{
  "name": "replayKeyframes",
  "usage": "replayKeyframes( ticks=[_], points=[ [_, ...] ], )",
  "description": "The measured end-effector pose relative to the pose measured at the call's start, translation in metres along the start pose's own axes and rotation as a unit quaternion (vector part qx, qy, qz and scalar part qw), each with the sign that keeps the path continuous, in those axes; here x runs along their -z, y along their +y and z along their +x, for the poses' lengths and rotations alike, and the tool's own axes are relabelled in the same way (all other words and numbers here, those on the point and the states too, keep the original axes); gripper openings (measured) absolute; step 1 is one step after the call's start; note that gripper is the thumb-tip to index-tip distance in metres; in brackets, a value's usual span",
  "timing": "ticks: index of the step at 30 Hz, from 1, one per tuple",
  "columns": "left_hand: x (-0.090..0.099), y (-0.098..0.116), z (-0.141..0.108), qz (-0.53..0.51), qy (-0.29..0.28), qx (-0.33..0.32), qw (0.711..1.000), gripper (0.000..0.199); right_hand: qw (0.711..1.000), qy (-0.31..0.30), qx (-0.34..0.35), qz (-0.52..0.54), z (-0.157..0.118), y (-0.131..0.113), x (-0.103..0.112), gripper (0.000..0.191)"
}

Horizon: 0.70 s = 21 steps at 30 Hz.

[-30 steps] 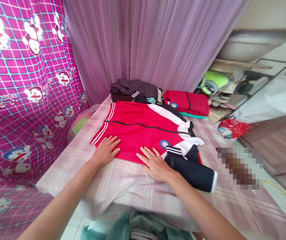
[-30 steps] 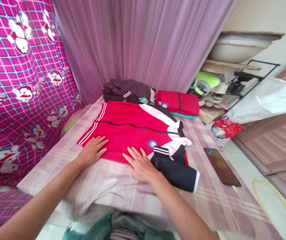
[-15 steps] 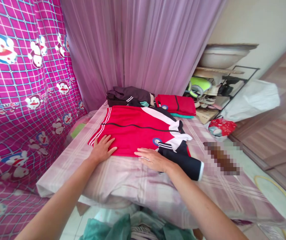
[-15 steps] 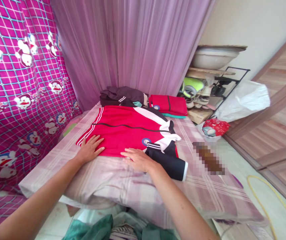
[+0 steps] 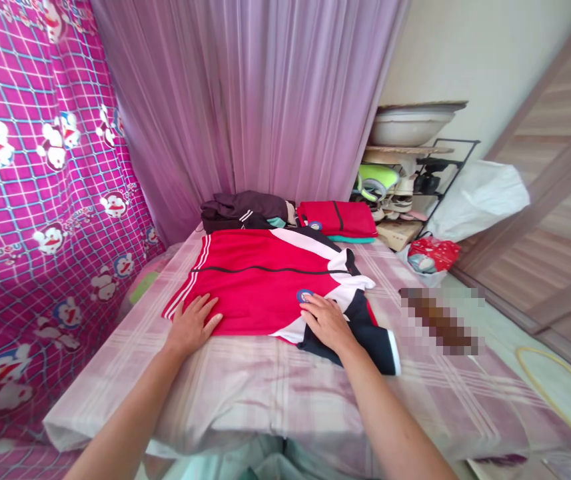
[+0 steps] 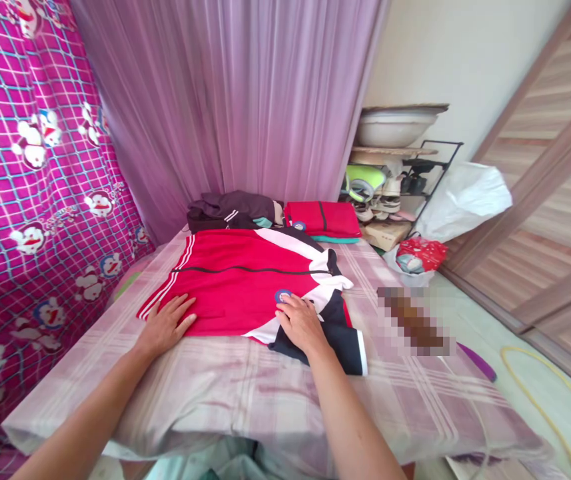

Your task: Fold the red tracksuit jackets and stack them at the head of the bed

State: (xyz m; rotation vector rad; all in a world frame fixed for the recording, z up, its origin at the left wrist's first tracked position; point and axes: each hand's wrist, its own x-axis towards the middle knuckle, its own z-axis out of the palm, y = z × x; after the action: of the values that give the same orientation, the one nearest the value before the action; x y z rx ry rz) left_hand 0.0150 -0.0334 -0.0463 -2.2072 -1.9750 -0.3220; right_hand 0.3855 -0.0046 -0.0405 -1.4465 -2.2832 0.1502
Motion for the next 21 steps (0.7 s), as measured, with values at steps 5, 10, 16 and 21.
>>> replayKeyframes(
  ticks=[5, 10, 16, 21],
  points=[
    [0.001, 0.001, 0.0, -0.008, 0.005, 0.001, 1.0, 0.051, 0.999, 0.032, 0.013, 0.014, 0.001, 0.007, -0.004, 0.031],
    [0.002, 0.002, 0.001, -0.016, -0.007, 0.009, 1.0, 0.051, 0.998, 0.05, 0.026, 0.018, 0.003, 0.011, -0.008, 0.029],
    [0.002, 0.004, 0.003, -0.017, -0.007, 0.02, 1.0, 0.049, 0.998, 0.062, 0.02, 0.018, 0.003, 0.011, -0.008, 0.029],
    [0.001, 0.005, 0.003, -0.004, -0.01, 0.024, 1.0, 0.05, 0.997, 0.072, 0.021, 0.02, 0.004, 0.014, -0.012, 0.028]
  ],
)
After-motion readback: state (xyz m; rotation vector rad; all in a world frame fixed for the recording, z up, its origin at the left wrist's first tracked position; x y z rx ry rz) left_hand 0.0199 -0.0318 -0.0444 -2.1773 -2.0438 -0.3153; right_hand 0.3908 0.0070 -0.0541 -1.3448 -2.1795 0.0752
